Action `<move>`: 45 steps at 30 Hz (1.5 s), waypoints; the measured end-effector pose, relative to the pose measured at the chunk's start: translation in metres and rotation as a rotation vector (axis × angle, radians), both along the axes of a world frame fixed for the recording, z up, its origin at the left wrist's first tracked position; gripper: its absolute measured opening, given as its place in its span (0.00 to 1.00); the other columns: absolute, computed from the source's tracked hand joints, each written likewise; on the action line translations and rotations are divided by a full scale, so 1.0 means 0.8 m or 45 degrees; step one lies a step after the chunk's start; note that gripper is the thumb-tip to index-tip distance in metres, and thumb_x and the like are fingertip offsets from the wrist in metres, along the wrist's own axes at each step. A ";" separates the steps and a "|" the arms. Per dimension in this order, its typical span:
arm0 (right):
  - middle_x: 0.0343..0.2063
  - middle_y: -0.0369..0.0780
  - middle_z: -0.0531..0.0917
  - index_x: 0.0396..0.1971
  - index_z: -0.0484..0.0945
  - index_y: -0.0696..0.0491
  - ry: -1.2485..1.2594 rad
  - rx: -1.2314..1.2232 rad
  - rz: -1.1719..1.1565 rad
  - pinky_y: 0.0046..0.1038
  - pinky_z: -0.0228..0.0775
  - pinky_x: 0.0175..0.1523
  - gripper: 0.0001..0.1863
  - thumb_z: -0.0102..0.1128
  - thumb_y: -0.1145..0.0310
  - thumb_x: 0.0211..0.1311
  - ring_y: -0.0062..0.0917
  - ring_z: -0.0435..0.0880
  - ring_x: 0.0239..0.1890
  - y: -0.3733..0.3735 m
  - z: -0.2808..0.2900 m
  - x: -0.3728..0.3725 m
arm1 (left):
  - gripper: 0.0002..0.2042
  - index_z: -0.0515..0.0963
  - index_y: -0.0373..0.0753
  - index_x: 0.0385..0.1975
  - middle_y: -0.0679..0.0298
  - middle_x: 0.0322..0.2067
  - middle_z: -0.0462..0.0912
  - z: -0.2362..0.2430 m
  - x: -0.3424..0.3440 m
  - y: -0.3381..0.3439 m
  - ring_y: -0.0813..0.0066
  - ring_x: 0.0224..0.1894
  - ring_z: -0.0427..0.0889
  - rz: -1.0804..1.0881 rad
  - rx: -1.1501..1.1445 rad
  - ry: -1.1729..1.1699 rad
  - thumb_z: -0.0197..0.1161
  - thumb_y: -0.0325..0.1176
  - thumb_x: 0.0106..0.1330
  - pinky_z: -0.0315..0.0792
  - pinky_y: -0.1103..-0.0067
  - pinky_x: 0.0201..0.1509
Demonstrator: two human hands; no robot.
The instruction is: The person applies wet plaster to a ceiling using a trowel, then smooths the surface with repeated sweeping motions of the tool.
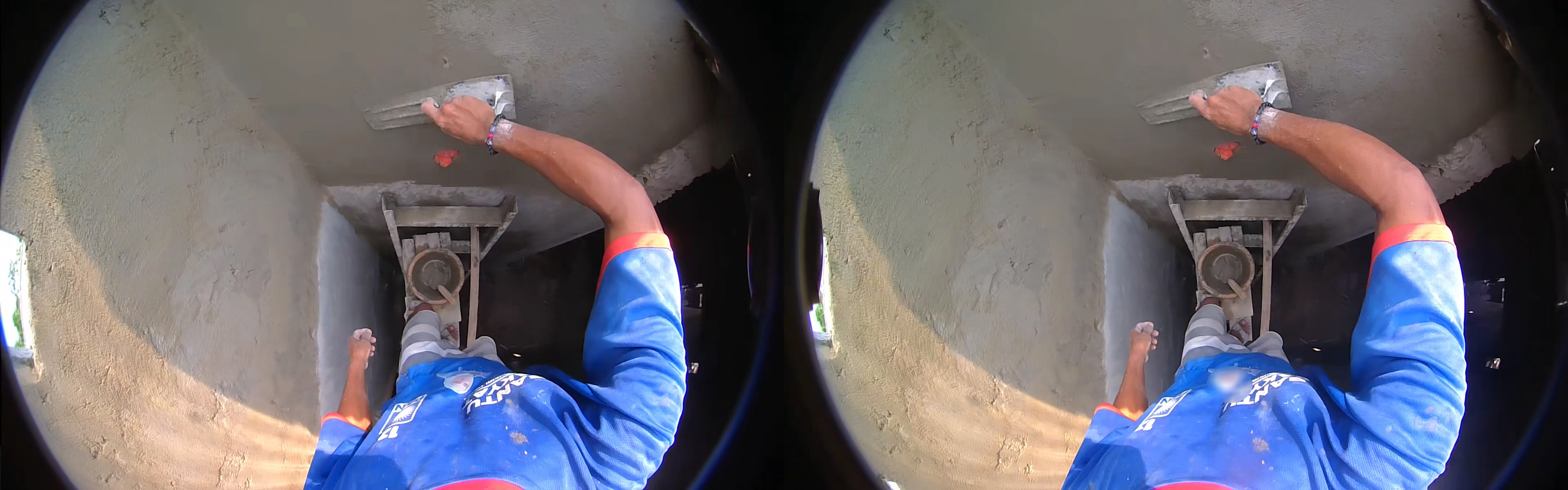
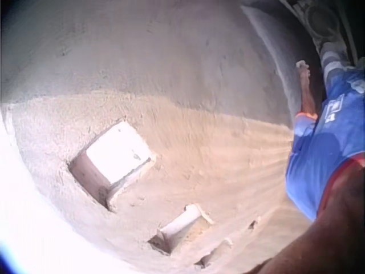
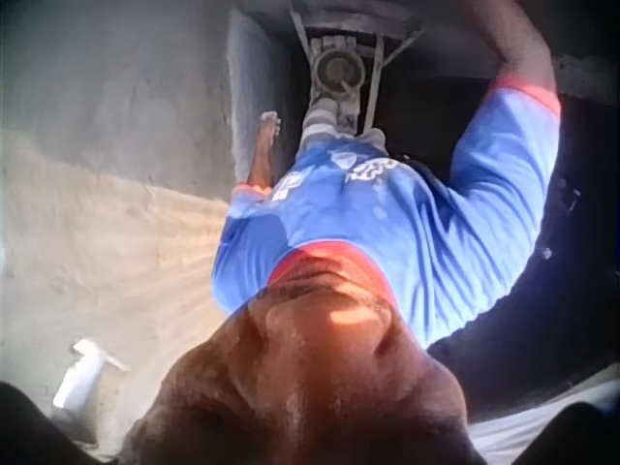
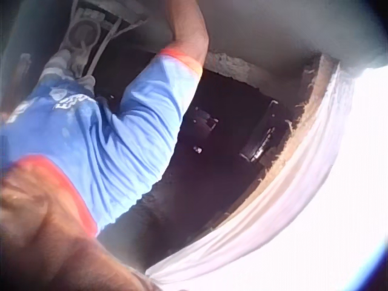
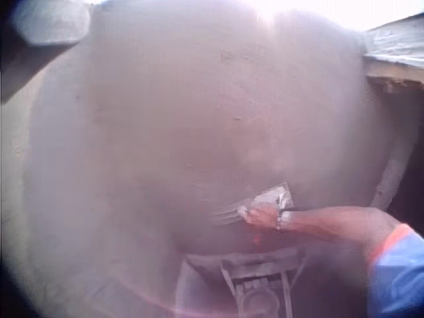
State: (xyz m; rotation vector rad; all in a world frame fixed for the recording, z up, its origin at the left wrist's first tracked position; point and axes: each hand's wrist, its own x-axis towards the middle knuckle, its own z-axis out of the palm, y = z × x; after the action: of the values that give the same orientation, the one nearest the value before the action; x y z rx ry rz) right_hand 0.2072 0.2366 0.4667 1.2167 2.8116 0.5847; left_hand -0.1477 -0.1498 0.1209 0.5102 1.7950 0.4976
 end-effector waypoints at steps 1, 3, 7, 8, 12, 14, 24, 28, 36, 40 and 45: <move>0.18 0.45 0.81 0.45 0.68 0.59 -0.096 -0.143 -0.041 0.41 0.76 0.29 0.15 0.50 0.71 0.60 0.39 0.85 0.26 -0.008 -0.045 0.015 | 0.11 0.77 0.40 0.45 0.65 0.29 0.81 0.010 0.001 -0.001 0.82 0.19 0.74 -0.026 0.036 -0.012 0.57 0.37 0.70 0.69 0.82 0.19; 0.20 0.46 0.82 0.42 0.70 0.60 -0.112 -0.414 -0.215 0.42 0.76 0.30 0.13 0.50 0.70 0.60 0.41 0.85 0.27 -0.039 -0.115 0.053 | 0.11 0.77 0.40 0.45 0.65 0.28 0.81 0.024 0.004 -0.006 0.82 0.19 0.73 -0.047 0.060 0.016 0.57 0.37 0.70 0.69 0.82 0.19; 0.22 0.53 0.81 0.43 0.68 0.66 0.455 -0.539 -0.449 0.47 0.75 0.38 0.25 0.54 0.57 0.59 0.51 0.82 0.31 -0.173 -0.207 0.108 | 0.12 0.77 0.40 0.45 0.66 0.27 0.81 0.033 -0.011 -0.041 0.82 0.19 0.73 -0.062 0.043 0.060 0.58 0.40 0.69 0.69 0.82 0.20; 0.24 0.55 0.81 0.40 0.71 0.66 0.491 -0.758 -0.644 0.47 0.75 0.41 0.25 0.54 0.56 0.57 0.52 0.82 0.33 -0.207 -0.198 0.103 | 0.12 0.77 0.41 0.44 0.66 0.27 0.82 0.031 -0.017 -0.056 0.82 0.19 0.73 -0.086 0.002 0.093 0.58 0.40 0.69 0.68 0.82 0.19; 0.35 0.60 0.81 0.39 0.76 0.68 0.506 -1.127 -0.993 0.45 0.74 0.49 0.28 0.58 0.54 0.53 0.51 0.82 0.43 -0.298 -0.249 0.126 | 0.12 0.77 0.41 0.44 0.67 0.27 0.81 0.018 -0.018 -0.070 0.82 0.19 0.73 -0.194 -0.197 0.109 0.59 0.40 0.68 0.68 0.82 0.19; 0.36 0.60 0.81 0.42 0.76 0.67 0.662 -1.266 -1.004 0.43 0.74 0.50 0.27 0.60 0.56 0.52 0.51 0.81 0.45 -0.322 -0.322 0.163 | 0.12 0.77 0.41 0.44 0.67 0.27 0.82 0.016 -0.008 -0.061 0.82 0.19 0.73 -0.300 -0.248 0.085 0.59 0.40 0.68 0.68 0.82 0.19; 0.33 0.58 0.81 0.40 0.71 0.66 0.959 -1.248 -0.843 0.47 0.72 0.47 0.24 0.63 0.61 0.53 0.54 0.80 0.41 -0.368 -0.332 0.080 | 0.16 0.76 0.36 0.49 0.63 0.33 0.83 0.050 0.076 0.041 0.79 0.26 0.77 -0.722 0.300 0.018 0.60 0.39 0.68 0.72 0.80 0.28; 0.30 0.59 0.80 0.41 0.69 0.65 1.020 -1.238 -0.911 0.50 0.71 0.45 0.23 0.63 0.62 0.54 0.56 0.80 0.39 -0.395 -0.335 0.027 | 0.16 0.77 0.34 0.49 0.61 0.36 0.83 0.118 0.179 0.090 0.75 0.34 0.80 -0.721 0.026 -0.258 0.60 0.39 0.68 0.75 0.77 0.40; 0.26 0.51 0.81 0.39 0.69 0.54 0.817 -0.812 -0.771 0.47 0.72 0.38 0.12 0.57 0.67 0.57 0.47 0.82 0.33 -0.367 -0.370 0.094 | 0.18 0.74 0.32 0.52 0.54 0.41 0.83 0.098 0.204 0.088 0.67 0.43 0.82 -1.078 0.316 -0.042 0.60 0.37 0.68 0.75 0.73 0.48; 0.26 0.46 0.79 0.34 0.74 0.54 0.752 -0.347 -0.677 0.40 0.65 0.40 0.07 0.54 0.67 0.60 0.41 0.78 0.34 -0.265 -0.415 0.155 | 0.17 0.76 0.33 0.50 0.49 0.40 0.84 0.046 0.135 0.053 0.59 0.45 0.84 -0.997 0.157 0.129 0.61 0.38 0.66 0.75 0.70 0.51; 0.35 0.44 0.82 0.42 0.75 0.54 0.723 -0.221 -0.607 0.42 0.67 0.51 0.13 0.51 0.71 0.57 0.38 0.80 0.43 -0.165 -0.466 0.179 | 0.17 0.77 0.32 0.48 0.48 0.40 0.84 0.020 0.058 0.040 0.58 0.45 0.84 -0.960 0.049 0.294 0.61 0.37 0.66 0.75 0.70 0.51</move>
State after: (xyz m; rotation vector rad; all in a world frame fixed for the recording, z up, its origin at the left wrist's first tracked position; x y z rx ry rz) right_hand 0.3501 0.1046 0.0942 2.1893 2.6898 -0.0465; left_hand -0.1015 -0.1177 0.1372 1.2404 1.6494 -0.0565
